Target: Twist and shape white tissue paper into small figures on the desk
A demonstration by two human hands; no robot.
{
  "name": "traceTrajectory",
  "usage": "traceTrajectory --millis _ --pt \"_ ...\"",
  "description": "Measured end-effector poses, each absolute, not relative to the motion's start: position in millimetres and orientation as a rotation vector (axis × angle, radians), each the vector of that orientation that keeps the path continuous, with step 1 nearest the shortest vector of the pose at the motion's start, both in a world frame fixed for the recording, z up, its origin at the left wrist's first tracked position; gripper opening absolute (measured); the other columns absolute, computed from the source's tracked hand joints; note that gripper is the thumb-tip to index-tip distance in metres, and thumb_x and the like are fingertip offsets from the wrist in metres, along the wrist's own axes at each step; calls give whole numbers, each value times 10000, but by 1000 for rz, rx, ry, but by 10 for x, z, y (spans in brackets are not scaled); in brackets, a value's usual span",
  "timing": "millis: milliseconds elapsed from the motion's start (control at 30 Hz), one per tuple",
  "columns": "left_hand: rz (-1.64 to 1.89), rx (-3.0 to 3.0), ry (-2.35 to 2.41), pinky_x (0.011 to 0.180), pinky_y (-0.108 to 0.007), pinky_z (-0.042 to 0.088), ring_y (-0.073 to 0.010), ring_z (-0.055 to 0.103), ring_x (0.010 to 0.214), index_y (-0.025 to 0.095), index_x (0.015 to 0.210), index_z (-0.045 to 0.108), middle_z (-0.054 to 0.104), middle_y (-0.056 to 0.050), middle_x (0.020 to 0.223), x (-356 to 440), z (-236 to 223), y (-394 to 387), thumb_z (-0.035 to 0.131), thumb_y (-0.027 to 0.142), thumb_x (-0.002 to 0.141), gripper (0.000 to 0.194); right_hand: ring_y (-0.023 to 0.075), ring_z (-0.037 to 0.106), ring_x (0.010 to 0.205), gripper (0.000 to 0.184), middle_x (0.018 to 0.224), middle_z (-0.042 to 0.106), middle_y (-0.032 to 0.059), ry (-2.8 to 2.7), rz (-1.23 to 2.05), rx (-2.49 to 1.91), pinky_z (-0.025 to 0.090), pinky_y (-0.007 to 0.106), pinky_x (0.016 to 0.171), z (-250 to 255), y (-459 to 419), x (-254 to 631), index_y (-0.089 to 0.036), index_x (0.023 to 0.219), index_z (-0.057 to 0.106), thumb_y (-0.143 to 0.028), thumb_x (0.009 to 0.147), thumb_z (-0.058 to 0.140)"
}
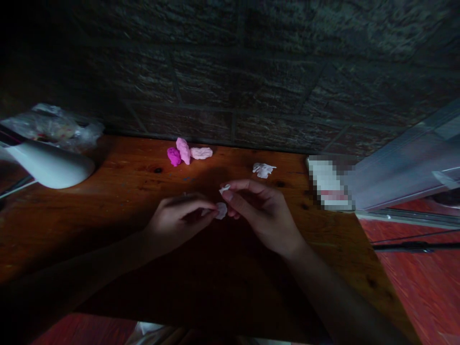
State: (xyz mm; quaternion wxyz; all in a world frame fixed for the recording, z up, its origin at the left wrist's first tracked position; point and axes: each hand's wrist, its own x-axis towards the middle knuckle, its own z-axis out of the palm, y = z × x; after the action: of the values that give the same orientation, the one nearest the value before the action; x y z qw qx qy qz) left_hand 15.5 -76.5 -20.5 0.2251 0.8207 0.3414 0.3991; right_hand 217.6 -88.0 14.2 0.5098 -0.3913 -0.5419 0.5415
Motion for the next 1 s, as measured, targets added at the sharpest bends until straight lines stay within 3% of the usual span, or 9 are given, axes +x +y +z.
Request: traceTrajectory --millis 167,333,433,533,700,1000 --pt "883 2670 1005 793 -342 548 -226 706 864 158 913 756 788 -78 928 101 -316 -736 586 171 959 176 63 653 583 132 685 726 -48 -1372 1324 -898 552 156 567 76 -874 2174 -246 964 785 -158 870 754" --pt "913 2326 975 858 -339 519 -209 697 924 171 939 761 777 -79 998 129 -213 -746 560 183 971 203 48 663 622 224 725 741 -58 -1413 1320 -883 554 131 600 48 -893 2162 -264 975 789 -78 868 727" --pt "923 1714 894 681 -266 485 -146 637 728 163 892 761 736 -57 837 167 -82 -768 579 308 980 249 50 676 654 227 797 766 -55 -1425 1299 -877 557 130 607 55 -906 2149 -274 955 790 -76 862 730" --pt "799 1165 816 490 -207 321 -85 435 540 146 862 765 604 -12 666 183 -5 -771 627 464 937 354 60 676 667 192 830 775 -40 -1465 1284 -880 546 137 584 61 -916 2133 -268 963 789 -111 866 737" --pt "703 867 705 489 -194 249 -68 331 552 140 831 766 465 28 633 186 -5 -764 778 470 821 330 72 635 612 140 778 755 -24 -1513 1231 -901 519 162 536 53 -925 2119 -242 974 779 -156 870 743" --pt "698 800 691 491 -190 234 -54 331 559 146 867 775 545 1 715 182 -31 -730 829 372 790 244 111 678 718 144 804 742 -13 -1645 1050 -950 568 223 667 52 -925 2127 -236 996 768 -175 867 747"
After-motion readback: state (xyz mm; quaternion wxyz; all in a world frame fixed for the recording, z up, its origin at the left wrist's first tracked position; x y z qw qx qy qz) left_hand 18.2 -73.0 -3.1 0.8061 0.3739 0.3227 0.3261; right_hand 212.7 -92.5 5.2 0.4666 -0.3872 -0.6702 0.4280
